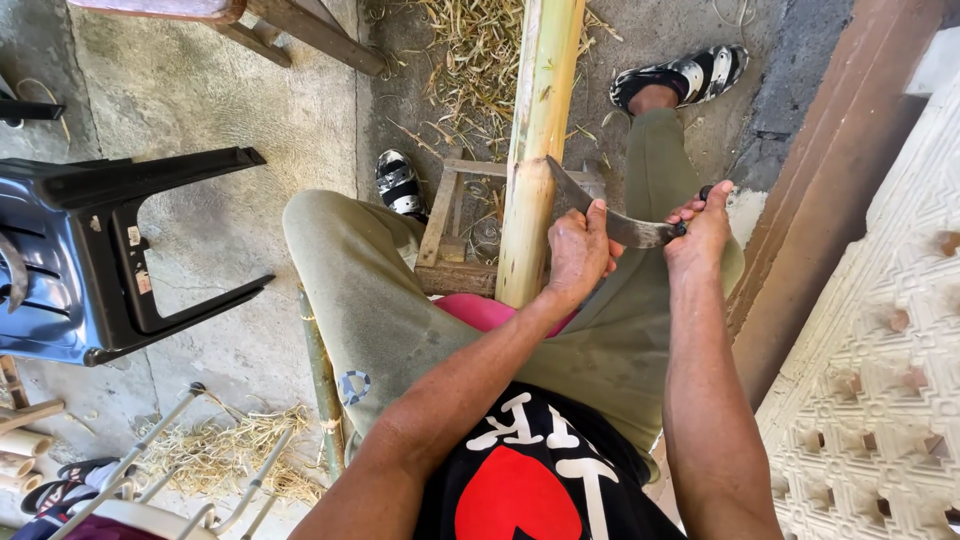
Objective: Shaving, splitting, and preparing bamboo poles using a manual blade.
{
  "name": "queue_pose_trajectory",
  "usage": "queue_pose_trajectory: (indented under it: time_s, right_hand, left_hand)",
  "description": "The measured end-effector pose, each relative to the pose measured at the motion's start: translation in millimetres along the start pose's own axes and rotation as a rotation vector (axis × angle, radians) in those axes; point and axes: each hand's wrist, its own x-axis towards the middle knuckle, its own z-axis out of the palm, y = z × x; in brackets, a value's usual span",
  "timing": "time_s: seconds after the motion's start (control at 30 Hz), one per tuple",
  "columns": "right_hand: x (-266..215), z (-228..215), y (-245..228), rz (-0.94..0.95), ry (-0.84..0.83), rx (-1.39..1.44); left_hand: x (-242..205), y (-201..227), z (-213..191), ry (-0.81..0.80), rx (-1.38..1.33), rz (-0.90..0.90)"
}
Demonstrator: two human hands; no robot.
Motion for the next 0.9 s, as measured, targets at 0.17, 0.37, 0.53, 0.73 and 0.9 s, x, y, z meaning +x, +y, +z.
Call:
queue_pose_trajectory:
  time_s: [0.17,0.37,0.53,0.73,0.9]
  right_hand:
    - [8.6,11.3,2.6,-0.034,-0.001,-0.021]
    - [8.3,26.3,-5.3,-0.094,-0.004,-0.089]
    - [35.2,38.8,-11.5,-0.163,0.035,-0.032]
    - [15.2,53.0,-7.8,-0.087,-0.191,0.28]
    - [-148.9,136.1,3.5,0.047,-0.363,0.129]
  left_hand:
    - [8.0,-5.6,1.0,0.01,0.016,0.006]
    - [19.4,-19.9,4.1,0.003,0.0,0.045]
    - [48.8,20.3,5.9,-0.006,0.006,0.153]
    - [39.9,38.0,6.7,0.003,0.246,0.497]
    - [11.2,16.9,-38.2,-0.06,-0.146,0.217]
